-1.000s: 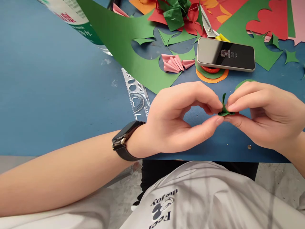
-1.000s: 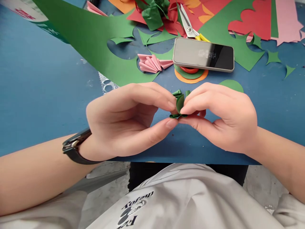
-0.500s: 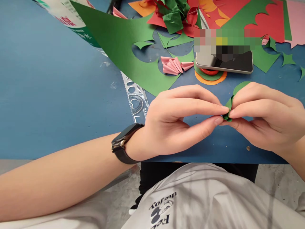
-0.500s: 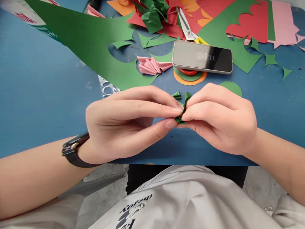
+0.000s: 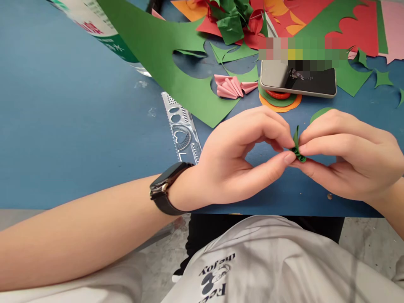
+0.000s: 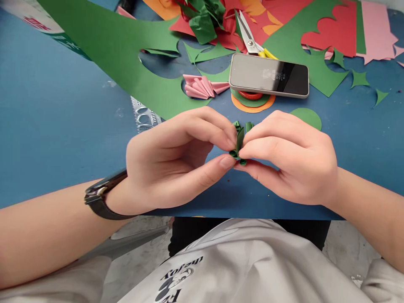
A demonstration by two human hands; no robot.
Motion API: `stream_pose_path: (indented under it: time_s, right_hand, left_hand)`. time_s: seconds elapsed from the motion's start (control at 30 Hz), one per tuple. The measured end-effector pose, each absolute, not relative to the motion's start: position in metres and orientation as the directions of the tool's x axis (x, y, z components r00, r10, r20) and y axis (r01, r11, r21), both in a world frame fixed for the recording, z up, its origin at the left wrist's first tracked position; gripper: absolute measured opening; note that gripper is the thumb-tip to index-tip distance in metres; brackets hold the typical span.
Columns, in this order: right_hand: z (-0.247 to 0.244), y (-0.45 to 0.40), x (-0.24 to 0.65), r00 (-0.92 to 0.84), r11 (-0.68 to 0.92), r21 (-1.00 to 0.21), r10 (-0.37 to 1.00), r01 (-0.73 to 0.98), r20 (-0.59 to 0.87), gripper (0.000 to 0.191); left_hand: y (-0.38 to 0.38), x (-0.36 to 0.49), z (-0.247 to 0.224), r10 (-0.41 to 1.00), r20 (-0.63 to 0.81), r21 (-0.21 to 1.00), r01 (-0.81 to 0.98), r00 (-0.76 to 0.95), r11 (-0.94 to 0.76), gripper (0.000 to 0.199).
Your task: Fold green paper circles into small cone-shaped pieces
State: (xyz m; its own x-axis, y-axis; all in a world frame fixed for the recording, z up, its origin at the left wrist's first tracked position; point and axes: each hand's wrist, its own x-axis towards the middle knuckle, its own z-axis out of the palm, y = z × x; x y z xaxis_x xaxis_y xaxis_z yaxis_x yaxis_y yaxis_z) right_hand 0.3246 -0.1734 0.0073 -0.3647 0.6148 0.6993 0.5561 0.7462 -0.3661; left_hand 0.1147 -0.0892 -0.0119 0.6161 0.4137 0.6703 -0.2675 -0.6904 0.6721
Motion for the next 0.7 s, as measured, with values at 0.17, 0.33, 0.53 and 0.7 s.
stream_pose_path:
  time_s: [0.17,0.33,0.53,0.7]
  right_hand:
    - [0.006,-0.175,0.32,-0.341,0.739,-0.388,0.623,0.551,0.704,0.018]
    - [0.005,-0.176,0.319,-0.302,0.723,-0.39,0.626,0.57,0.719,0.02]
    - [0.002,-0.179,0.312,-0.191,0.677,-0.451,0.653,0.582,0.733,0.025]
    - [0.004,-0.179,0.316,-0.258,0.696,-0.455,0.664,0.556,0.701,0.026]
  left_hand:
    - [-0.088,0.113,-0.011,0.405,0.672,0.675,-0.288,0.62,-0.679,0.019]
    - [-0.09,0.112,-0.011,0.435,0.652,0.693,-0.257,0.621,-0.673,0.017]
    - [-0.089,0.115,-0.012,0.402,0.687,0.665,-0.301,0.605,-0.683,0.013]
    - [-0.088,0.116,-0.011,0.393,0.682,0.665,-0.3,0.617,-0.684,0.009]
